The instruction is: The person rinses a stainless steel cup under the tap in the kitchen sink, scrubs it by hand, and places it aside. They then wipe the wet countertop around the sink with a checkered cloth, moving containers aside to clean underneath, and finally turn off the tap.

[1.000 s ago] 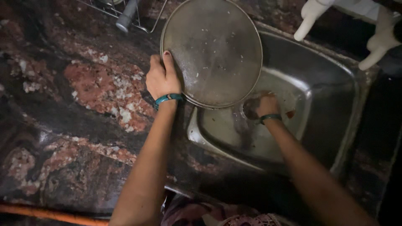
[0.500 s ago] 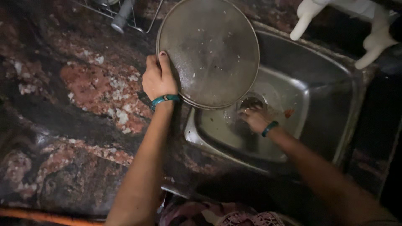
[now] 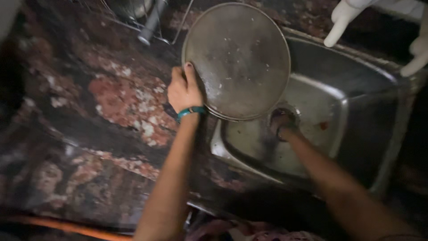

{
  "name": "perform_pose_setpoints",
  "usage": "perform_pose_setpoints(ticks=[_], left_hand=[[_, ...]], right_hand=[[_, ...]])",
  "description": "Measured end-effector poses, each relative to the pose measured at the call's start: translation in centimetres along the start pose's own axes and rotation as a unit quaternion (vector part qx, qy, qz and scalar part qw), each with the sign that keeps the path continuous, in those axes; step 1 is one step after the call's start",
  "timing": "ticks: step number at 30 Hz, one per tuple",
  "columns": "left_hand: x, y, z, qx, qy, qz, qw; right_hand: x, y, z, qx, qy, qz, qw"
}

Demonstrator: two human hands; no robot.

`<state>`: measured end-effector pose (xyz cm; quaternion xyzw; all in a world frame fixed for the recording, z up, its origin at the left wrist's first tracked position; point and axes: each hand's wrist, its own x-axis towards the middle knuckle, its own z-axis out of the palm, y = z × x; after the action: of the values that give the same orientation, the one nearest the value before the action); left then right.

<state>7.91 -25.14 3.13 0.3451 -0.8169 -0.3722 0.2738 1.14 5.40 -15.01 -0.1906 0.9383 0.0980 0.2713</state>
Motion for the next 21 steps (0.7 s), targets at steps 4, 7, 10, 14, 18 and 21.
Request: perform_pose_setpoints(ticks=[4, 7, 10, 14, 18, 21], left_hand=[[-0.1, -0.3, 0.2, 0.011, 0.000, 0.000, 1.000], [-0.2, -0.4, 0.3, -0.002, -0.005, -0.005, 1.000], [-0.2, -0.3, 0.1, 0.004, 0.003, 0.016, 1.000], [-0.3, 0.0, -0.2, -0.013, 0.006, 0.024, 1.000], [-0.3, -0.1, -0.2, -0.024, 0.005, 0.031, 0.999], [-0.2, -0.3, 0.0, -0.007, 0.007, 0.023, 1.000]], right_hand=[[0.4, 1.5, -0.6, 0.037, 0.015, -0.056, 0.998], [-0.8, 3.0, -0.3, -0.017, -0.001, -0.067, 0.998], [-1.6, 2.3, -0.1, -0.069, -0.024, -0.041, 0.996], [-1.1, 0.8, -1.2, 0.177, 0.002, 0.026, 0.984], [-2.1, 4.7, -3.3, 0.300, 0.052, 0.125, 0.944], [-4.6, 9.5, -3.3, 0.284, 0.311, 0.319, 0.849]])
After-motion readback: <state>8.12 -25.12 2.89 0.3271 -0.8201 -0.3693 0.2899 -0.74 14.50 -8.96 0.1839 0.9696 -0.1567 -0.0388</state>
